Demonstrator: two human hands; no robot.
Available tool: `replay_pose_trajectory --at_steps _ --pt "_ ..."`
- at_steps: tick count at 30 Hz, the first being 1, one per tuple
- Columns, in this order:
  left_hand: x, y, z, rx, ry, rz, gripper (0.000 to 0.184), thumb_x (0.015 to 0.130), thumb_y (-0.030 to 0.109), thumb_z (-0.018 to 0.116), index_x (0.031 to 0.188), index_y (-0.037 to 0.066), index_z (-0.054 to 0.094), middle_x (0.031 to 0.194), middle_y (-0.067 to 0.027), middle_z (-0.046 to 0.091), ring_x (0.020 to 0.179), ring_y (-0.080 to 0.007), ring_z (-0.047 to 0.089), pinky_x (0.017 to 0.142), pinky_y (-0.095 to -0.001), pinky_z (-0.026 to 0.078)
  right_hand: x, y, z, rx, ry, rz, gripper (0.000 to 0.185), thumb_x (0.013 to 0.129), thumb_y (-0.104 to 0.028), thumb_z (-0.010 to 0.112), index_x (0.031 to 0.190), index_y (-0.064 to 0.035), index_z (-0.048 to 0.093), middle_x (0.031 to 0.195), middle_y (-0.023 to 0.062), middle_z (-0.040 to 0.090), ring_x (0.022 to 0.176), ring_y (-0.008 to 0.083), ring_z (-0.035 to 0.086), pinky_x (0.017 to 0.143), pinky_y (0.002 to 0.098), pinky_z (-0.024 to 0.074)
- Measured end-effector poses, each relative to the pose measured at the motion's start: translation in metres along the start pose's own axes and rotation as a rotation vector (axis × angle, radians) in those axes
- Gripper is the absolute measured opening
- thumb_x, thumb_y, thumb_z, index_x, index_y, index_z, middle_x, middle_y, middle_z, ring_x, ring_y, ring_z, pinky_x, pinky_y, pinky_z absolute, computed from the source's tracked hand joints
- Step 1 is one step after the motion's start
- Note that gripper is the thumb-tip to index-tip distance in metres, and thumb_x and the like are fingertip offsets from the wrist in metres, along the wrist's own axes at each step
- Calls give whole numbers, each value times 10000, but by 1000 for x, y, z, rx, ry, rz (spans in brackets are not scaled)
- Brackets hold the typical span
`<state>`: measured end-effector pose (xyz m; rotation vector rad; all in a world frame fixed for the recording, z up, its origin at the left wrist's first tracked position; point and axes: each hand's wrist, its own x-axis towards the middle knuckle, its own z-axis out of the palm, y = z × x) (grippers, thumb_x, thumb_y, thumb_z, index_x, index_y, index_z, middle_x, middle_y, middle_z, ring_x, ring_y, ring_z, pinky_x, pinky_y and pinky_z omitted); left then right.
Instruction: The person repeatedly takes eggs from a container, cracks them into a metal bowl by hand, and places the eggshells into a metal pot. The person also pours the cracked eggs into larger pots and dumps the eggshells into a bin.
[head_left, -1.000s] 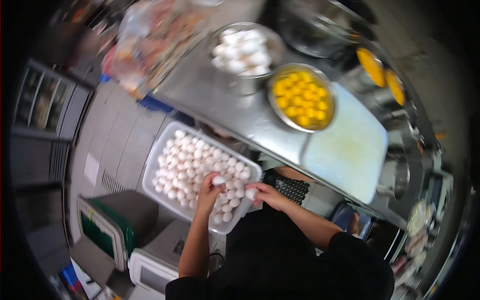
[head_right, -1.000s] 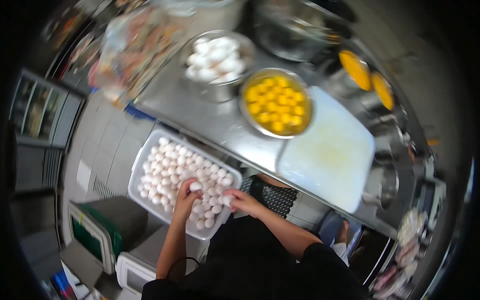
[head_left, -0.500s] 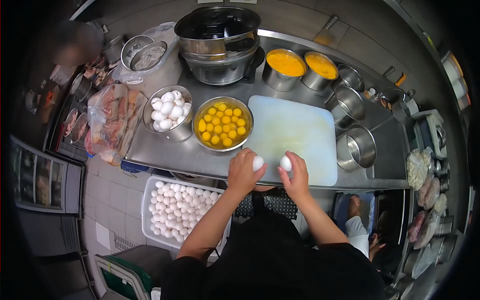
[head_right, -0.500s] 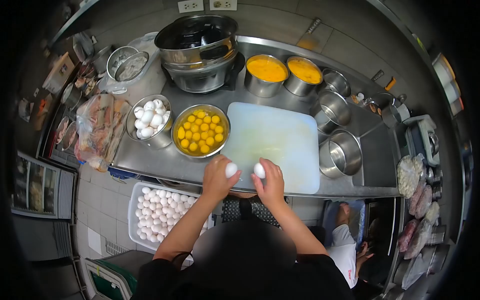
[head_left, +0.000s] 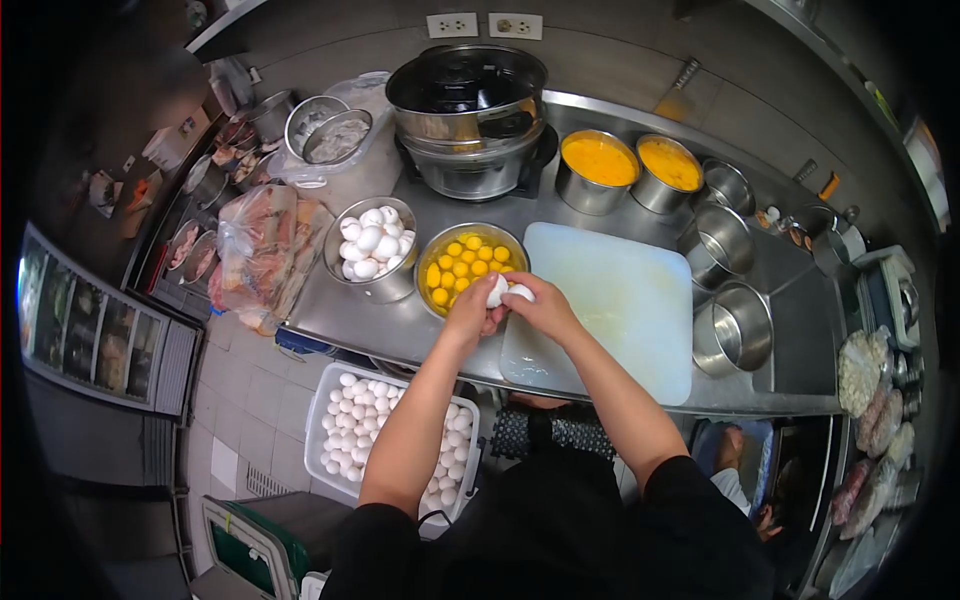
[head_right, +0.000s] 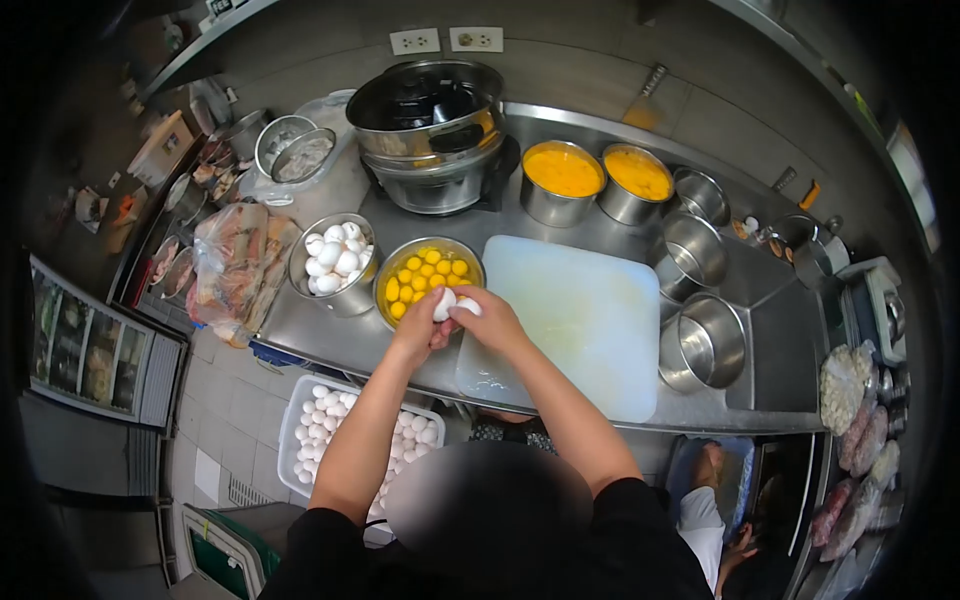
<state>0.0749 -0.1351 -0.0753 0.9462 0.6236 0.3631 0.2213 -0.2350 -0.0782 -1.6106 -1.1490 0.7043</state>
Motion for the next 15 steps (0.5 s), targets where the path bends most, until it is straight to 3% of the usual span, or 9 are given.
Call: replay_pose_trajectory --at_steps 2,4,6,7,9,11,12,14,15 --pt "3 12 -10 13 57 16 341 1039 423 492 986 95 573 607 2 468 429 -80 347 395 -233 267 22 -13 3 -67 -107 82 442 845 -336 725 1222 -107 686 1200 146 685 1068 264 672 901 346 516" --pt "0 25 -14 107 61 -5 328 1037 420 499 995 104 573 611 8 465 432 -77 344 393 -236 266 37 -11 8 -40 -99 21 416 830 -326 715 1191 -120 708 1179 129 689 1055 287 670 905 363 520" --pt "1 36 -16 130 84 -18 331 1022 441 527 991 114 570 613 17 458 444 -71 363 399 -225 265 49 -12 8 -306 -14 -166 415 812 -297 707 1196 -139 709 1128 118 691 1031 310 665 910 385 522" --pt "1 41 -17 229 94 -42 347 1009 454 547 1037 110 581 639 11 483 456 -66 384 408 -214 277 53 -13 6 -349 -38 -184 418 811 -193 710 1228 -172 704 1127 125 656 1039 313 639 913 381 518" --pt "4 49 -17 327 104 -68 374 996 468 567 1084 105 591 665 4 508 468 -62 404 417 -203 289 58 -16 4 -426 -5 -282 402 812 -186 720 1214 -179 710 1108 116 649 1020 307 636 897 385 519" --pt "7 57 -16 669 88 137 495 963 474 609 1219 51 606 876 -57 656 625 -172 617 547 -283 477 62 -18 1 -504 28 -380 386 813 -179 730 1199 -185 717 1088 108 642 1002 301 632 882 389 519" --pt "14 54 -22 668 91 134 495 963 474 609 1219 51 606 876 -57 656 625 -172 617 547 -283 477 66 -18 0 -571 57 -429 425 804 -185 727 1228 -188 698 1108 102 649 1043 301 624 900 386 512" --pt "31 43 -40 1024 236 473 571 937 493 634 1303 57 583 1039 -152 710 861 -332 701 760 -400 540 68 -23 2 -633 85 -481 464 795 -192 724 1257 -191 678 1128 95 656 1084 300 616 918 384 506" --pt "24 53 -37 1026 238 472 571 937 493 634 1303 57 583 1039 -152 710 861 -332 701 760 -400 540 67 -30 1 -600 97 -449 481 802 -207 739 1275 -180 654 1123 103 655 1062 305 618 910 389 507"
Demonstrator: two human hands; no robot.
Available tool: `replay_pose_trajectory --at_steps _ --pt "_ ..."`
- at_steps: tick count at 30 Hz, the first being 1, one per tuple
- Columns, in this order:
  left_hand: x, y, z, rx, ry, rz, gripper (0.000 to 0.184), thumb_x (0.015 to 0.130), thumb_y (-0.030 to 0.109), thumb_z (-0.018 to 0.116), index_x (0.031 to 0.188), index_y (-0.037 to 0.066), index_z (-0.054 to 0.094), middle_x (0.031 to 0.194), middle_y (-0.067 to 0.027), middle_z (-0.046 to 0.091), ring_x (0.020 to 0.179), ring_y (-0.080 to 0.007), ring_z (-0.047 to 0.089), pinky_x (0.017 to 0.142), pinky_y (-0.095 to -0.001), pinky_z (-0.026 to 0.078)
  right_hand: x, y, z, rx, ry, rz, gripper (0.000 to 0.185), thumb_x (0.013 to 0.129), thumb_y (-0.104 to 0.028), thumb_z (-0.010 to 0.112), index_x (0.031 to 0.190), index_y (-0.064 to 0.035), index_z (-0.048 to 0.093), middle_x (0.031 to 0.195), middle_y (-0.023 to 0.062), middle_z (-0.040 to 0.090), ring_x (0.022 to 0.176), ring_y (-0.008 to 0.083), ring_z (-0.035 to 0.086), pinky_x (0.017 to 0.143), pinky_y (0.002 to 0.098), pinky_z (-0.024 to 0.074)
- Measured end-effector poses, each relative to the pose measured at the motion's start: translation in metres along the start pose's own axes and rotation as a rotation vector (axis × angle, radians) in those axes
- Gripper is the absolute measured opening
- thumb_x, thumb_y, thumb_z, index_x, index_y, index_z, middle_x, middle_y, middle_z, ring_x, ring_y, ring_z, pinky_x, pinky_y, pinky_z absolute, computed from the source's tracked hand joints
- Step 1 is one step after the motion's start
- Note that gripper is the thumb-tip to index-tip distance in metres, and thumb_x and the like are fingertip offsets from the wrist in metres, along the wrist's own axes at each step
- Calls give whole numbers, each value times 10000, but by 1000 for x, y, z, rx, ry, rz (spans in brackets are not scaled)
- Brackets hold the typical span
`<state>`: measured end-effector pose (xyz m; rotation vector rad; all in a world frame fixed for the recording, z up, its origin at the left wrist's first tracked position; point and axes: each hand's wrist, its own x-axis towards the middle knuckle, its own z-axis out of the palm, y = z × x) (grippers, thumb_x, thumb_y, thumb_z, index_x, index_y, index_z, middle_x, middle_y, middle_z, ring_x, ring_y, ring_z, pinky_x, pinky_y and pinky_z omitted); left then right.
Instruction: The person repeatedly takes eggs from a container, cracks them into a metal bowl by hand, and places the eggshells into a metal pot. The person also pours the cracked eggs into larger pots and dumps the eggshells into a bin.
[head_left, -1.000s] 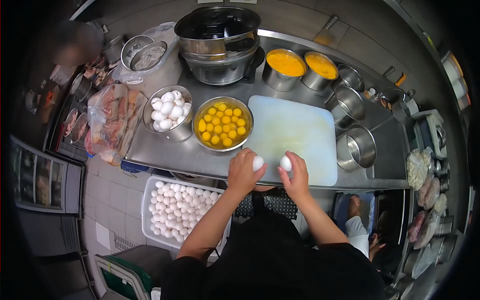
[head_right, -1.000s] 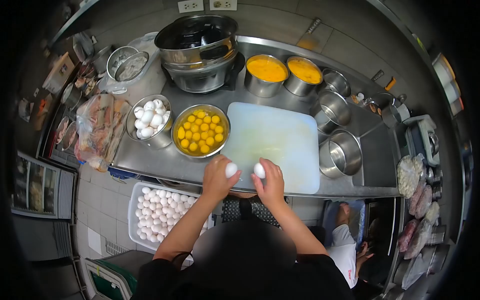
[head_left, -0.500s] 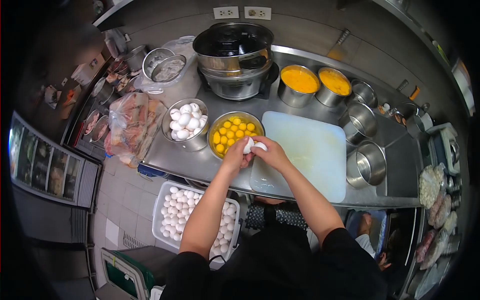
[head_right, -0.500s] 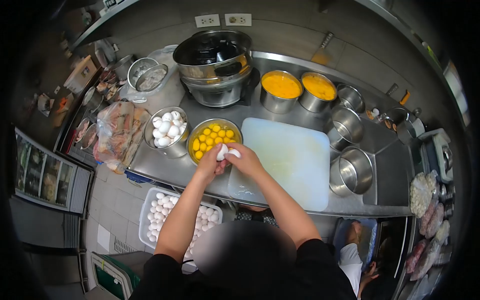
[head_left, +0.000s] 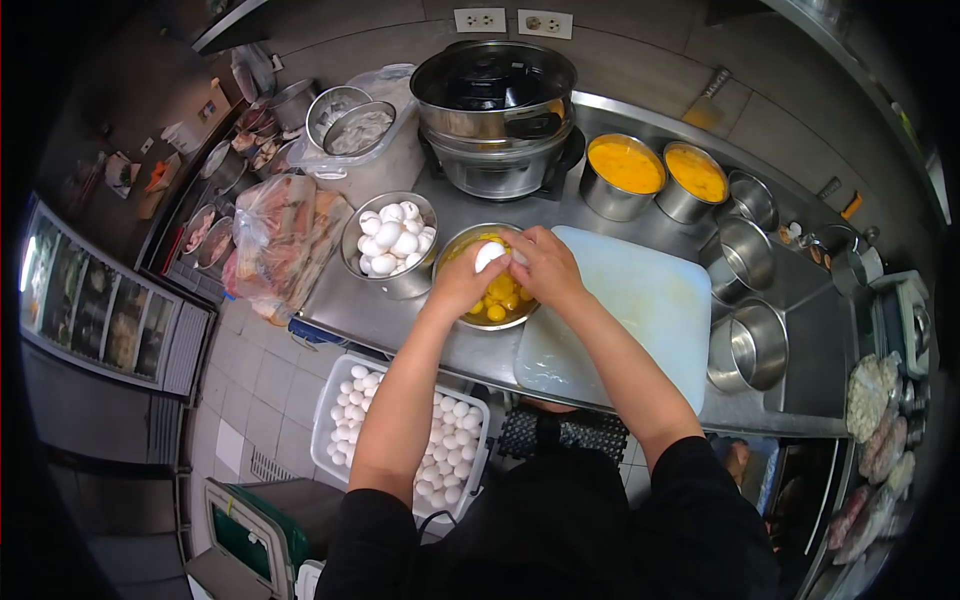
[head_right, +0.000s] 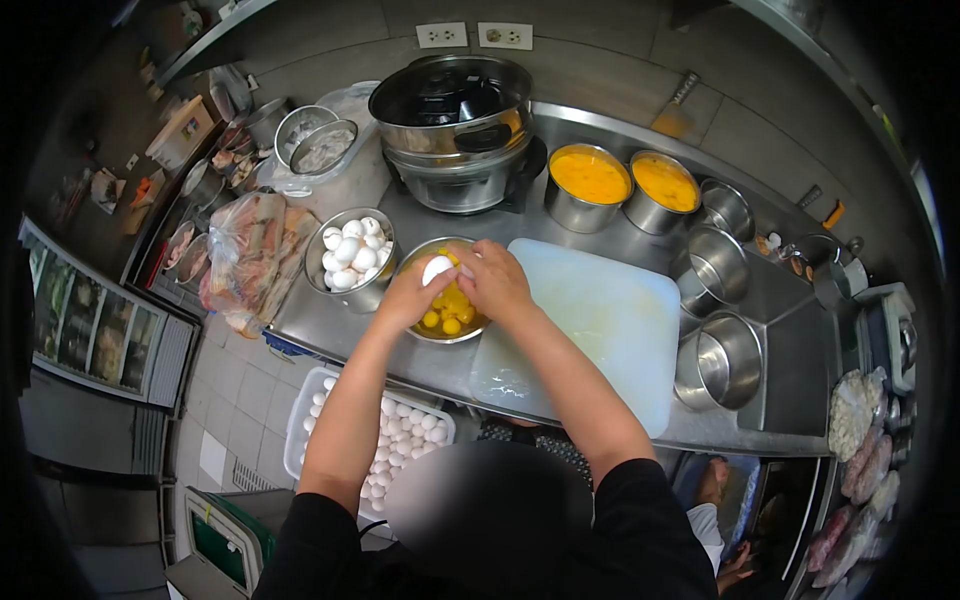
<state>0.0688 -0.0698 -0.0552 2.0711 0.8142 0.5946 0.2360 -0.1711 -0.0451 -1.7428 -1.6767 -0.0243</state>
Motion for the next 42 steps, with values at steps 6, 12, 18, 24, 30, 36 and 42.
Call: replay_pose_trajectory --at_steps 6,12,18,24,30,36,42 --pt "9 17 -73 498 267 -128 662 865 524 705 1363 108 572 1178 -201 645 1103 -386 621 928 -432 502 -7 7 15 382 -32 420 377 900 -322 720 1191 -107 610 1059 108 666 853 251 652 752 372 542" --pt "25 -18 -107 689 429 1 678 857 526 718 1382 123 571 1219 -185 603 1121 -336 602 944 -424 489 -14 6 40 1208 -239 870 375 1000 -429 600 1118 -72 591 926 51 652 680 114 596 551 254 502" --pt "-14 4 -53 22 -51 38 522 889 340 744 1330 92 614 869 -42 622 801 -142 591 731 -284 485 0 -9 53 1383 -329 868 418 1028 -484 519 1114 -81 591 838 23 616 607 95 531 473 249 423" --pt "-24 -6 -29 -56 -128 6 472 855 225 738 1286 76 621 767 -66 624 684 -184 603 671 -326 494 2 -18 57 939 -363 687 481 1018 -533 501 1023 -69 629 786 43 622 625 137 572 496 277 440" --pt "-26 -4 -27 1 -90 49 478 811 101 709 1282 88 626 815 -87 627 690 -192 593 665 -325 494 16 -19 29 196 -282 207 495 982 -506 557 1116 -37 642 999 210 697 918 376 667 783 435 522" --pt "-18 5 -41 90 175 251 506 815 18 678 1313 88 615 1023 -89 637 737 -154 593 715 -294 514 47 -37 20 213 -146 70 431 955 -433 622 1187 -70 647 1143 241 660 1085 401 625 888 451 501" --pt "-17 -20 -130 222 320 31 607 811 90 724 1393 97 553 1176 -132 651 780 -209 616 763 -336 528 130 -85 75 188 -151 113 559 950 -465 615 1353 -81 566 1210 232 627 1087 379 627 946 425 491"
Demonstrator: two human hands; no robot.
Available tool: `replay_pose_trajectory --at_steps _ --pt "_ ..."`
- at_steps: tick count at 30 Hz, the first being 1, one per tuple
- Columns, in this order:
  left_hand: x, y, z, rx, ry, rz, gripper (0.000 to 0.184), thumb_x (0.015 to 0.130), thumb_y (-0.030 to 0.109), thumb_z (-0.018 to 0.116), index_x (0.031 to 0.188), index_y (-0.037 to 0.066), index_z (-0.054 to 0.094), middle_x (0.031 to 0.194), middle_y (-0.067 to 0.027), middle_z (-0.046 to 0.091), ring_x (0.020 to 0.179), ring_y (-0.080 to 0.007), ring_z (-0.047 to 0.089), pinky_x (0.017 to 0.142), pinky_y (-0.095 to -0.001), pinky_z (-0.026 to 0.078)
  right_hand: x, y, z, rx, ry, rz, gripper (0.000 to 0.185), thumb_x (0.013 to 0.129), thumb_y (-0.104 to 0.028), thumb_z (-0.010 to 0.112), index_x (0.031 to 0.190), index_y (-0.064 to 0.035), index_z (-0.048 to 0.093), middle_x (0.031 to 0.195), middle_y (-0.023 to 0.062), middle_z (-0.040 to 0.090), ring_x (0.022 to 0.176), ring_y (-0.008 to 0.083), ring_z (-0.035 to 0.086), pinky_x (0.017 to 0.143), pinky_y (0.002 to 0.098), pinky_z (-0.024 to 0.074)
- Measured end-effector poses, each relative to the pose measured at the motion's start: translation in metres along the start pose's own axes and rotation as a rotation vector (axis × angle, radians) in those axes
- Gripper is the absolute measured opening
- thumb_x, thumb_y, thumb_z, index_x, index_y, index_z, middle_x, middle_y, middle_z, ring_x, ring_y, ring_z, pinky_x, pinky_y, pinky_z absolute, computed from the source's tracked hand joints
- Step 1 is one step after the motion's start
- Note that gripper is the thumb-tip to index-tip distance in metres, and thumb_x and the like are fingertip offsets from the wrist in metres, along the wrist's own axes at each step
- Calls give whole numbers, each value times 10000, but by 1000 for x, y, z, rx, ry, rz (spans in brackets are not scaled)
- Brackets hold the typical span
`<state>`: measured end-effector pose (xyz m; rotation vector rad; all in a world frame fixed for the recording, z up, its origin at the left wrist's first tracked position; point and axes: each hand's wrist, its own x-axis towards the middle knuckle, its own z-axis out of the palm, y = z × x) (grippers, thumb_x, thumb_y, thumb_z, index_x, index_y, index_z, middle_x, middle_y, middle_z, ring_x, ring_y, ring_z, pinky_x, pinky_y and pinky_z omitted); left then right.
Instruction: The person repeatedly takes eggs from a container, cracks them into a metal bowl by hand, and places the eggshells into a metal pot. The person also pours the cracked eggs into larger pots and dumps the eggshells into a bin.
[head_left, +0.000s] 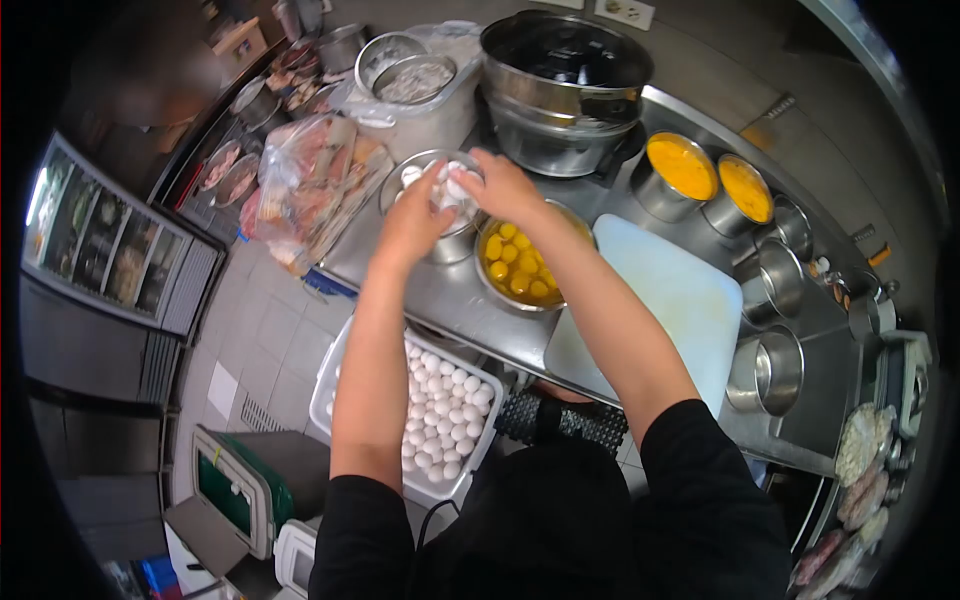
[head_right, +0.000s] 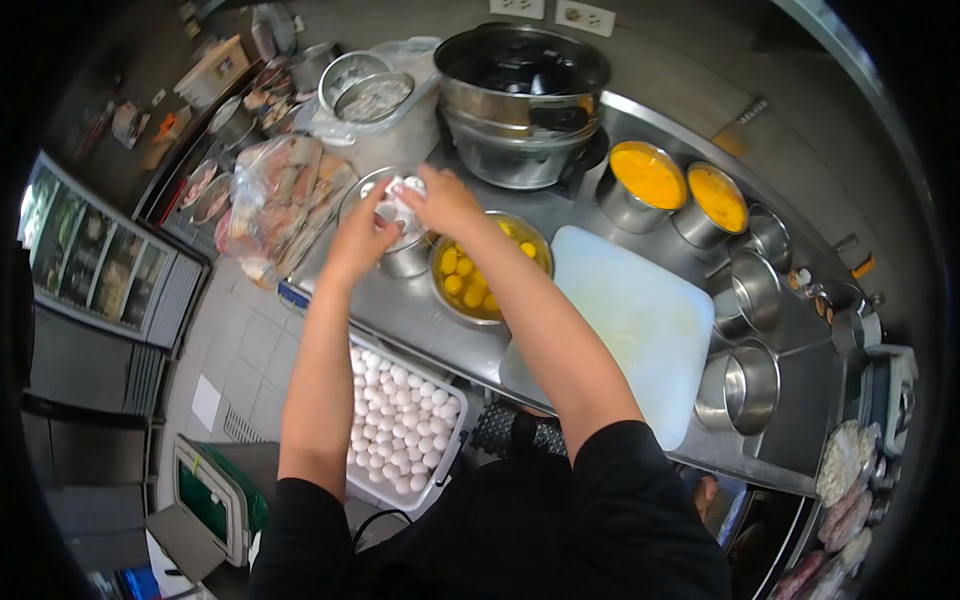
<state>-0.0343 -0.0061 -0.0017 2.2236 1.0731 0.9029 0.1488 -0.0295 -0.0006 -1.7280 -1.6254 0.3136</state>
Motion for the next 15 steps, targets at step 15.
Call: replay_pose_trajectory --at_steps 15 --pt "-368 -301 23 223 -53 -741 293 890 183 648 1166 91 682 1113 -157 691 992 -320 669 863 -411 525 -278 43 340 -210 -880 -19 519 891 -173 597 1405 -143 528 1441 140 493 1116 284 638 892 422 540"
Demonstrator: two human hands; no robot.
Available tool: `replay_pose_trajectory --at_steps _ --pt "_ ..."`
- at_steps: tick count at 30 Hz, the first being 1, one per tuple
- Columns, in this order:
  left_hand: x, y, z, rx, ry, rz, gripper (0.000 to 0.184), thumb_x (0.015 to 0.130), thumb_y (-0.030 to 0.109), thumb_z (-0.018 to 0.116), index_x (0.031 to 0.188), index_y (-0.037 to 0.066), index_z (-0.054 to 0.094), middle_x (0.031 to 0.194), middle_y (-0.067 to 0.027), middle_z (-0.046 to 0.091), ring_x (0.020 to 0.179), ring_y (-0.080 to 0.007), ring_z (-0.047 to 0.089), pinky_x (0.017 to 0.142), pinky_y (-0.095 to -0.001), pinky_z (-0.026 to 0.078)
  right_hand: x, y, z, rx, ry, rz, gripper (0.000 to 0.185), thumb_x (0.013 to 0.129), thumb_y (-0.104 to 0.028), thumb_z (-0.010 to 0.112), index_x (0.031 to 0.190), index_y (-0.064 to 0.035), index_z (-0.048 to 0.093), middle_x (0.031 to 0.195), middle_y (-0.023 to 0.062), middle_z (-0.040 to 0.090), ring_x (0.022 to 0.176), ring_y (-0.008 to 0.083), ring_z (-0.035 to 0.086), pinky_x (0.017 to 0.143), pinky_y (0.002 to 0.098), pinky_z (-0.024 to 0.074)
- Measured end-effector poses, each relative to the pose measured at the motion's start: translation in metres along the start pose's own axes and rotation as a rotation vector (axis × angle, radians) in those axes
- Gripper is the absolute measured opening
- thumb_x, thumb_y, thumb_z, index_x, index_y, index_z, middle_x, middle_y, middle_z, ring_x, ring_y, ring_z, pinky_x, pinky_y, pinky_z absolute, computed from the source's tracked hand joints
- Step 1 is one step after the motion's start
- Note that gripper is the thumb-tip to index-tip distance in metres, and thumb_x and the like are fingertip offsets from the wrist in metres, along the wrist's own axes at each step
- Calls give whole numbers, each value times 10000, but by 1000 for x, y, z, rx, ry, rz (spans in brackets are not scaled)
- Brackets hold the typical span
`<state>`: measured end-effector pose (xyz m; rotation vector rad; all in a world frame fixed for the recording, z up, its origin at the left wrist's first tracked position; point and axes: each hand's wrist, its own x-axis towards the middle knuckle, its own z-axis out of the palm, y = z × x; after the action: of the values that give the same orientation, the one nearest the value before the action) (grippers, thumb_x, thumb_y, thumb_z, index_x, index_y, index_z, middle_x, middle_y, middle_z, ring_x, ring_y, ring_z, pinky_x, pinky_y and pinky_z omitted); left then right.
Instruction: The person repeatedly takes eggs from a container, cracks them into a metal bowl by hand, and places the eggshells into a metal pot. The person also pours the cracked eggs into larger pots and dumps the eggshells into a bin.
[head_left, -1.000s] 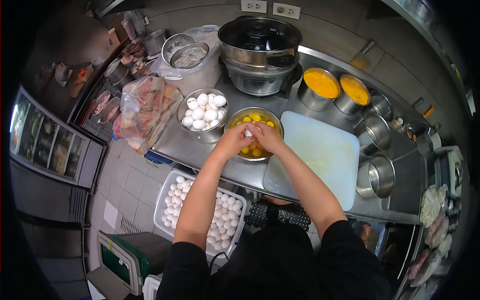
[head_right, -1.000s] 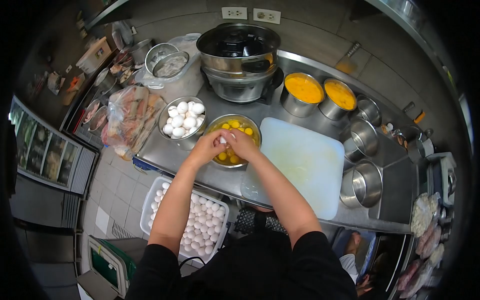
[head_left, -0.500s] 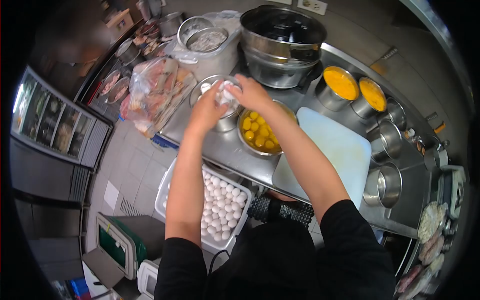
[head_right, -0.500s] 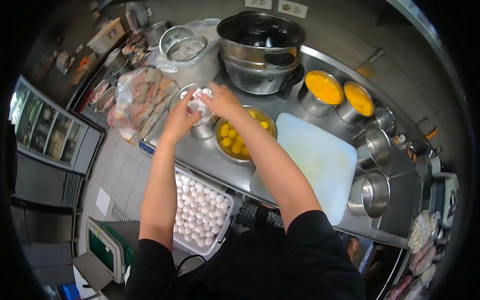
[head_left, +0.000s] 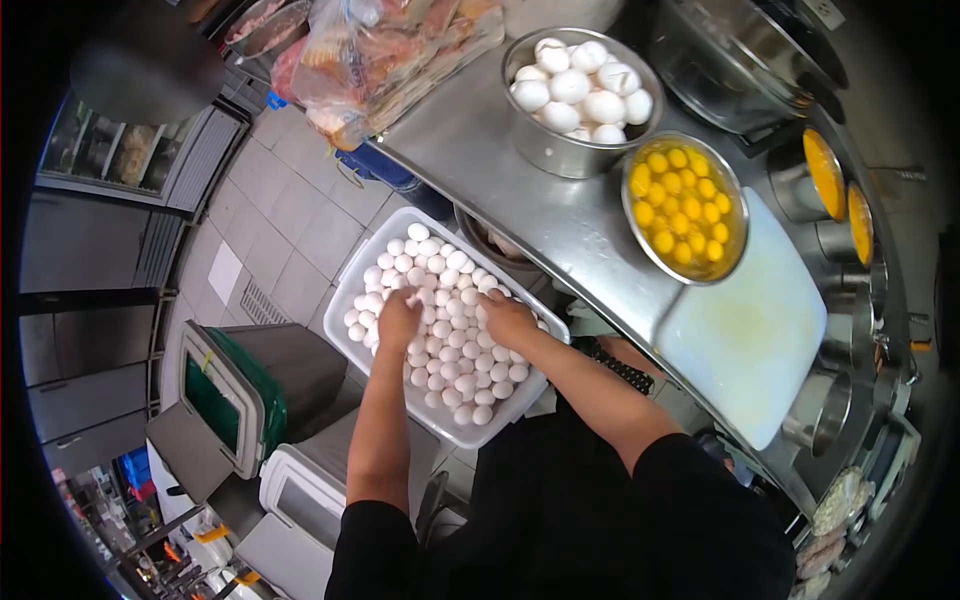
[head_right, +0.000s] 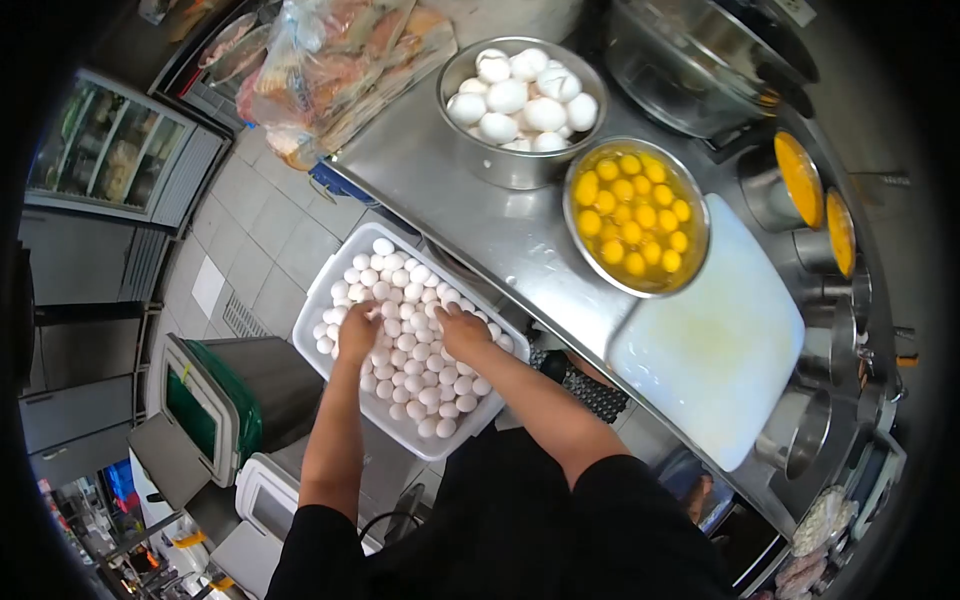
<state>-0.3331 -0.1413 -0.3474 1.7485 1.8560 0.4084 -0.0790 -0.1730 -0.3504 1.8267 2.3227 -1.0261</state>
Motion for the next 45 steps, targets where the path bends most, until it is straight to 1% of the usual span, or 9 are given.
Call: replay_pose_trajectory --at_steps 7,13,19,23,25,34,38,42,45 --pt "21 -32 76 631 -193 90 555 829 134 621 1373 235 569 1373 -93 526 1325 -286 478 1072 -483 388 83 22 79 -452 164 5 359 921 -150 552 1277 -128 589 1284 153 564 845 268 696 680 394 571" --pt "19 -15 68 364 -87 127 325 785 153 649 1108 177 626 1189 -103 628 1216 -310 549 1047 -538 390 38 14 60 -81 99 183 378 860 -214 653 1217 -106 589 1183 186 628 956 325 692 773 434 568" --pt "-60 80 10 -1256 -388 -275 583 826 -2 564 1396 74 463 1060 -88 631 803 -141 626 659 -259 505 -134 19 -25 693 138 92 493 800 -230 749 1234 -82 569 1134 126 656 1022 275 657 863 378 536" --pt "-106 194 -7 -1433 -621 -211 466 870 58 632 1317 66 502 1033 -72 621 801 -133 617 669 -260 501 -260 39 -103 941 221 160 434 860 -126 724 1269 -94 583 1129 35 641 1003 170 626 858 301 522" --pt "-111 251 -2 -848 -695 3 394 907 155 694 1251 66 523 1010 -59 617 840 -141 612 712 -286 513 -309 45 -148 928 393 246 450 884 -131 720 1307 -81 572 1147 45 634 1004 165 619 856 285 515" --pt "-129 444 56 -116 6 1106 448 815 333 770 1133 63 609 1209 -133 608 1084 -328 574 891 -443 434 -362 102 -200 95 1341 337 491 857 -153 723 1304 -15 574 1172 153 640 1093 375 584 930 433 477" --pt "-126 450 80 46 -38 1047 433 842 356 743 1129 60 611 1164 -129 609 1042 -320 564 854 -434 420 -348 135 -182 -106 1170 432 491 861 -160 726 1313 -42 574 1190 165 632 1072 352 594 916 431 481" --pt "-106 461 73 -342 -136 908 352 931 343 669 1115 49 608 973 -106 633 828 -259 599 672 -350 442 -332 124 -209 955 1307 366 482 876 -167 735 1309 -35 569 1165 133 631 962 261 642 843 369 516" --pt "-78 478 39 -1026 -911 149 368 1031 440 509 990 86 597 694 -9 560 506 -73 453 435 -218 312 -307 127 -250 1279 1056 194 491 874 -184 732 1319 -53 570 1123 118 648 951 240 653 843 355 528"
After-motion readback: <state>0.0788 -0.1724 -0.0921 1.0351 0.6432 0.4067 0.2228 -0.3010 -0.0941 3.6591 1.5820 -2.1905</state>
